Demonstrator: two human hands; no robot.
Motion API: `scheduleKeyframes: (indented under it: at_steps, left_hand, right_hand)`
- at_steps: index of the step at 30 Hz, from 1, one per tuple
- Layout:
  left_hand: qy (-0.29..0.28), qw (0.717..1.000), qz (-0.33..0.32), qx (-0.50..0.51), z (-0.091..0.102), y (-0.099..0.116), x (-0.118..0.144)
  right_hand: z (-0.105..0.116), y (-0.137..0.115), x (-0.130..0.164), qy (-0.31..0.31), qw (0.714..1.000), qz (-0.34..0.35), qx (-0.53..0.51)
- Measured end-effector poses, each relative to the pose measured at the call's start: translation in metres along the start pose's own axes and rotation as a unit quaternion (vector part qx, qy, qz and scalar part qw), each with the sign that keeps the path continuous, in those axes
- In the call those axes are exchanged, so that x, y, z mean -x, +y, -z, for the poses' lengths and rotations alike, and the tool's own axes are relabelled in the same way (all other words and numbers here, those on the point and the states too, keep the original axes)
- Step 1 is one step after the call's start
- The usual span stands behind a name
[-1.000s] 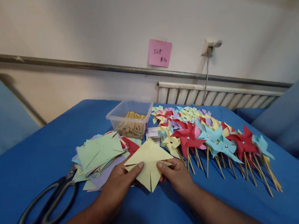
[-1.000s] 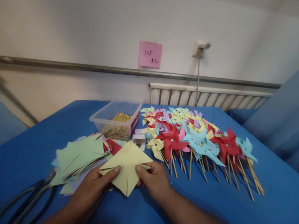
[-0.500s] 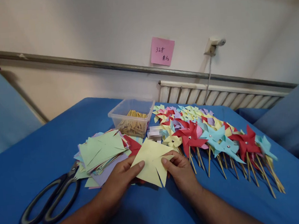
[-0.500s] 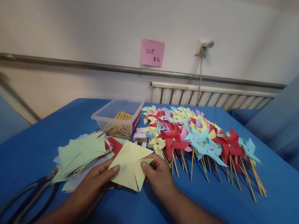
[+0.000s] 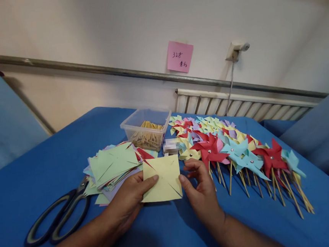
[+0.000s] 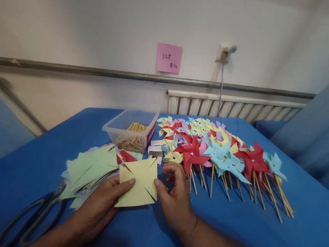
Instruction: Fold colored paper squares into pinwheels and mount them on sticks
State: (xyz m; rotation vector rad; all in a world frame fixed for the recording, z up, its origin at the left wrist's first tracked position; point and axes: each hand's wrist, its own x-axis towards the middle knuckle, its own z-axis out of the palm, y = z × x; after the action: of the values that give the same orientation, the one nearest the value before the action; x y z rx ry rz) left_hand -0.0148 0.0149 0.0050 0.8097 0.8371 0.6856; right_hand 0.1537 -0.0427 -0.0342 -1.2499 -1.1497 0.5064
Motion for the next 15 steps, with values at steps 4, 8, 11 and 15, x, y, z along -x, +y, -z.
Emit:
scheduleKeyframes:
  at_steps: [4, 8, 11, 15]
  left_hand:
    - [0.023, 0.999, 0.000, 0.034, -0.002, 0.004, 0.001]
    - [0.000, 0.999, -0.005, 0.052, -0.001, -0.001, 0.000]
    - [-0.020, 0.999, -0.008, 0.049, 0.000, -0.004, 0.001]
    - [-0.017, 0.999, -0.002, 0.043, -0.004, -0.003, 0.004]
  right_hand:
    - [0.005, -0.021, 0.009, -0.117, 0.957, 0.212, 0.158]
    - [-0.002, -0.025, 0.016, -0.201, 0.910, 0.255, 0.255]
    - [-0.006, -0.023, 0.015, -0.178, 0.914, 0.244, 0.272]
    - [-0.004, -0.022, 0.012, -0.159, 0.930, 0.229, 0.239]
